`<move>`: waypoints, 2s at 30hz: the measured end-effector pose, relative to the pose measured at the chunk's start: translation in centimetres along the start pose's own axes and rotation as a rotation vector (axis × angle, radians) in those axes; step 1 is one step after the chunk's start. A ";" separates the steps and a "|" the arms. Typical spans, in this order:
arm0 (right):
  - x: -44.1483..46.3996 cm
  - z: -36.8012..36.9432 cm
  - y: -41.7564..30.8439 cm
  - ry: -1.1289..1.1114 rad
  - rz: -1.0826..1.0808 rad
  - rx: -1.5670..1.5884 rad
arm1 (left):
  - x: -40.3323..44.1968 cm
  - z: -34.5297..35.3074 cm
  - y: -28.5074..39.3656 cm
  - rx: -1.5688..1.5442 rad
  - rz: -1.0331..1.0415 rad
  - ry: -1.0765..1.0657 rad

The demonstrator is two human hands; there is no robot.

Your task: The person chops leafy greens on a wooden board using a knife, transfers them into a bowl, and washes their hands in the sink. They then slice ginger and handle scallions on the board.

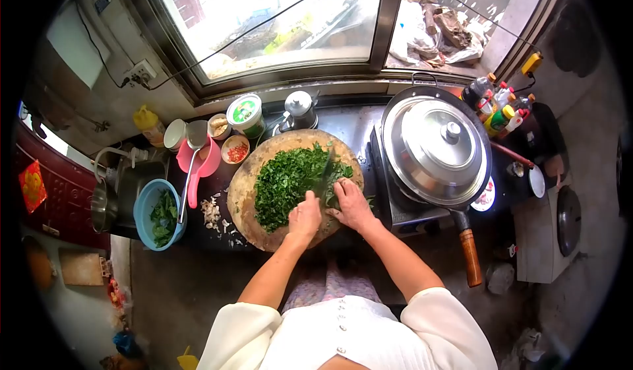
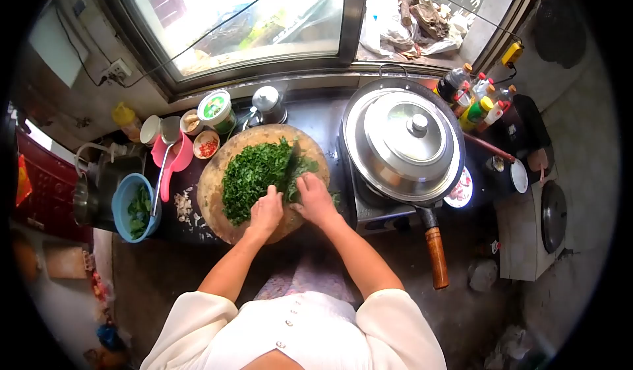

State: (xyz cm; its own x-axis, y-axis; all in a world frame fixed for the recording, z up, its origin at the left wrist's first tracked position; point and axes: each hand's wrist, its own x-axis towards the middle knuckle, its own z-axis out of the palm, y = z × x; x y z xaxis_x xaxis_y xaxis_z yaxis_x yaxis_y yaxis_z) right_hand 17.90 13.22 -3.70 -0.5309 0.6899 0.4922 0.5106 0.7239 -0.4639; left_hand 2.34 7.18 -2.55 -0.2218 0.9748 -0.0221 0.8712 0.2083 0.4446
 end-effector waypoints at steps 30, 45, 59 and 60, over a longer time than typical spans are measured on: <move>2.5 2.5 2.9 0.024 0.098 0.099 | -2.8 -4.6 0.6 0.065 0.026 -0.085; 2.5 0.9 1.8 -0.128 -0.002 -0.003 | -4.0 -4.6 0.7 0.124 0.072 -0.060; 1.8 1.3 2.6 -0.083 0.023 0.093 | -3.0 -3.8 0.4 0.067 0.084 -0.044; 1.8 1.3 2.7 -0.086 0.025 0.093 | -3.6 -4.6 0.7 0.084 0.082 -0.081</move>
State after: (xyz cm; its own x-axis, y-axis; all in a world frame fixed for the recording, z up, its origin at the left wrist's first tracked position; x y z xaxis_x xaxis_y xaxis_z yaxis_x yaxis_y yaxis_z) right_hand 17.48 16.39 -5.03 -0.5769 0.7026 0.4165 0.4616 0.7011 -0.5435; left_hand 1.75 3.45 1.98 -0.1151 0.9914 -0.0624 0.9191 0.1301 0.3718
